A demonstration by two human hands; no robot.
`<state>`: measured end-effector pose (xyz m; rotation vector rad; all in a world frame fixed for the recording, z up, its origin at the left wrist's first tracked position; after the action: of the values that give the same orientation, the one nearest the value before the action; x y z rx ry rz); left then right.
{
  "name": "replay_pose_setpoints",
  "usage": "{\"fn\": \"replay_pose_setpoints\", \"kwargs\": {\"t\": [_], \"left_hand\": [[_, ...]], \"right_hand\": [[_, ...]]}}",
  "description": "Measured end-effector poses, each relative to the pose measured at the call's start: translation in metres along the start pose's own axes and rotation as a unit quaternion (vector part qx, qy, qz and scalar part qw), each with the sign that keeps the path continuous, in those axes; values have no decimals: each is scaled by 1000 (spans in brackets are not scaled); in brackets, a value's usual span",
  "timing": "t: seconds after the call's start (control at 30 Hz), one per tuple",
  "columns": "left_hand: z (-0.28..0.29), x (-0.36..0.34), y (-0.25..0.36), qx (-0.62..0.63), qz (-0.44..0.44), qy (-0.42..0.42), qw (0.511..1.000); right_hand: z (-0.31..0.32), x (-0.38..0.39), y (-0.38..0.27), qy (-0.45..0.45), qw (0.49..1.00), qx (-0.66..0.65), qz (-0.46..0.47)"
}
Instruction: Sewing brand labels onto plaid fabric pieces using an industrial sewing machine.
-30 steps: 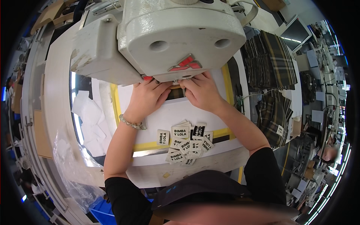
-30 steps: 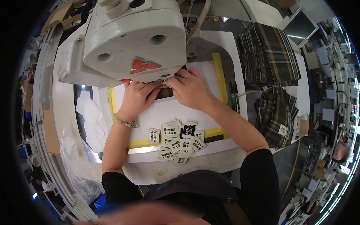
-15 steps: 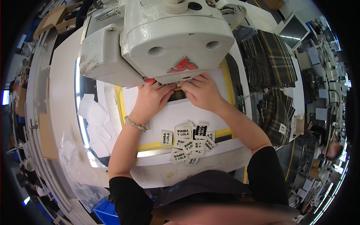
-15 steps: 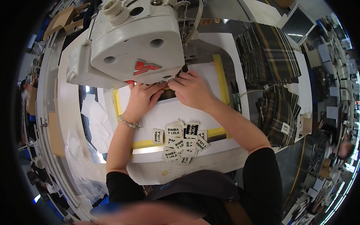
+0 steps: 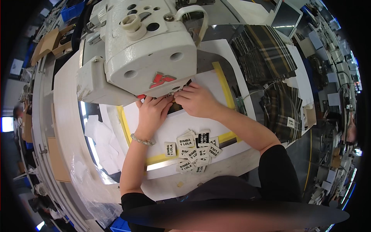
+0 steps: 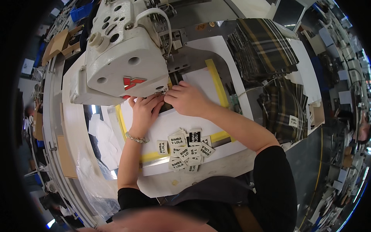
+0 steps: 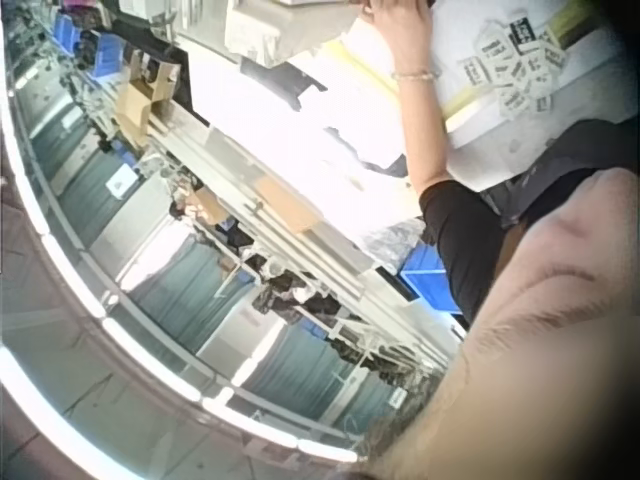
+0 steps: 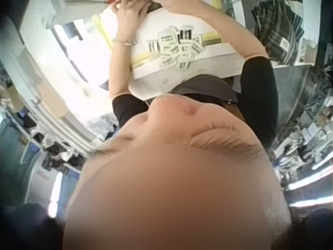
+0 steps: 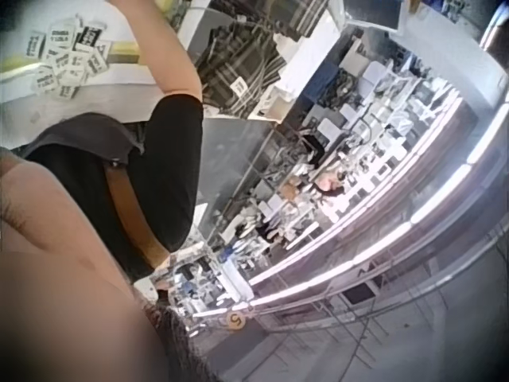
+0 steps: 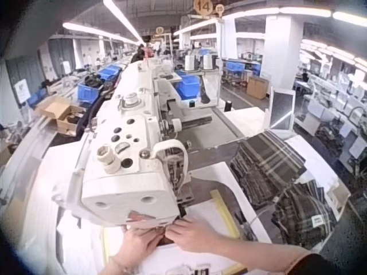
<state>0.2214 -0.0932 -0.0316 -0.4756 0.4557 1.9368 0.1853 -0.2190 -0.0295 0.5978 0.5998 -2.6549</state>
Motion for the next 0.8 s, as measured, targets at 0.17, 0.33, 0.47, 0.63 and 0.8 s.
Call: {"fn": "replay_pose_setpoints", "kwargs": {"t": [0.17,0.33,0.47,0.63,0.8], "left_hand": [[0,1,-1,10,14,-9,1000],[3,-2,-9,21,29,-12,999],[4,-4,-18,-3,8,-20,1000],[-1,3,-28,14,0,16,1000],[-4,3,-24,1,19,-17,1000]], "right_hand": [[14,6,-7,58,996,-37,54],[20,7,-7,91,991,-55,82],[26,-1,-6,122,984,-87,99],[27,0,-3,134,981,-94,101],[28,3,0,148,979,-112,84]]}}
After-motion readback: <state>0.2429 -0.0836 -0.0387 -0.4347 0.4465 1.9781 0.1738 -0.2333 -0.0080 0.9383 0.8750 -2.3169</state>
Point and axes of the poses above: each hand's wrist, its own x-axis away from the middle knuckle, its own z-axis out of the back of the hand, y = z × x, the point moved 7 cm from there along -x, towards the middle knuckle, and after that the axes turned 14 degrees about -z, right-handed, at the moved point
